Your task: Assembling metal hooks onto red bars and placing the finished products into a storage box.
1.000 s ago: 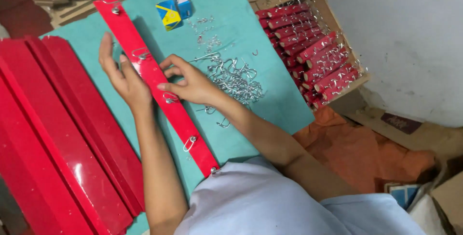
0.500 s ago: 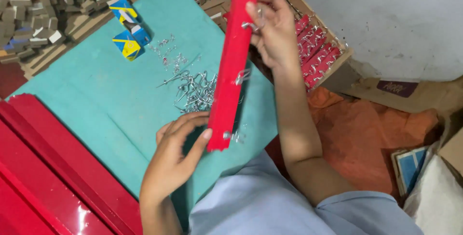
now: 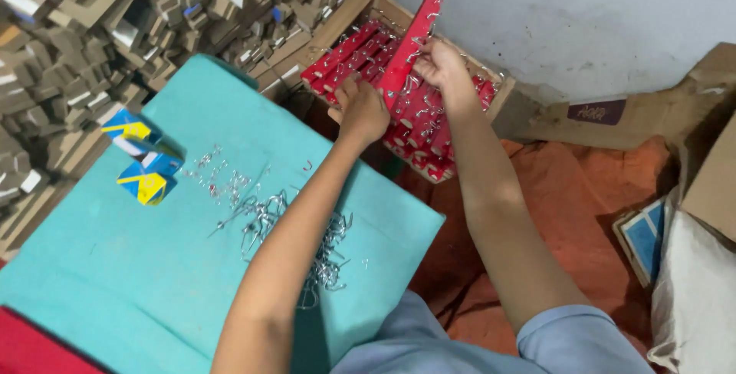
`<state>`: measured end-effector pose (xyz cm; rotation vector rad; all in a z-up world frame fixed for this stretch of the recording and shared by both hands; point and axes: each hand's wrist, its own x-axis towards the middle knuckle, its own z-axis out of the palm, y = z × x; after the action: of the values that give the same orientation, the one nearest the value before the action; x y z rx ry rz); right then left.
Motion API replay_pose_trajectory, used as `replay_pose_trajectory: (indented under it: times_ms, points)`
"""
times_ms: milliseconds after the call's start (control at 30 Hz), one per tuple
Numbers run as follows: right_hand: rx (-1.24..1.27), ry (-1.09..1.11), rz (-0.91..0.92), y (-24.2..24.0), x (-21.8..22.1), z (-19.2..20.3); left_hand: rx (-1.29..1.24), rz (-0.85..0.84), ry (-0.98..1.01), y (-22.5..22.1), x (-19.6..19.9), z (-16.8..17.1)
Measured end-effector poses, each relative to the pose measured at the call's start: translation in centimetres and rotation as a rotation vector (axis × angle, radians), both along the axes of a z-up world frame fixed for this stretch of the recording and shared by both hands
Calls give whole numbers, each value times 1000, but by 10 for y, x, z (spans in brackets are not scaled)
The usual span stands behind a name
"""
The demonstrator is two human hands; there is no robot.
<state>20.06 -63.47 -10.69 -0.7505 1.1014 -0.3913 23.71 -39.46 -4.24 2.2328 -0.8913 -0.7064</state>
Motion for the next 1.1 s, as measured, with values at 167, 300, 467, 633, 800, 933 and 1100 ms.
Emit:
replay_pose_trajectory:
  times_ms: [167, 300, 467, 633, 800, 933, 1100]
  points:
    - [76, 10, 100, -51, 17, -67, 100, 71, 57, -66, 28, -67]
    - [-81, 138, 128, -86, 29, -170, 209, 161, 154, -86, 42, -131]
    - [-237, 233, 246, -100, 19, -265, 504, 147, 176, -75, 40, -138]
    - [-686, 595, 600, -41, 16, -188, 551, 80, 178, -70, 36, -94]
    - [-925, 623, 972, -26, 7, -151, 539, 5, 63, -68, 44, -77]
    - [-854, 572, 916, -29, -5, -151, 541, 16, 70, -70, 48, -92]
    - [-985, 695, 970, -30, -11, -157, 624, 2, 25, -67, 45, -79]
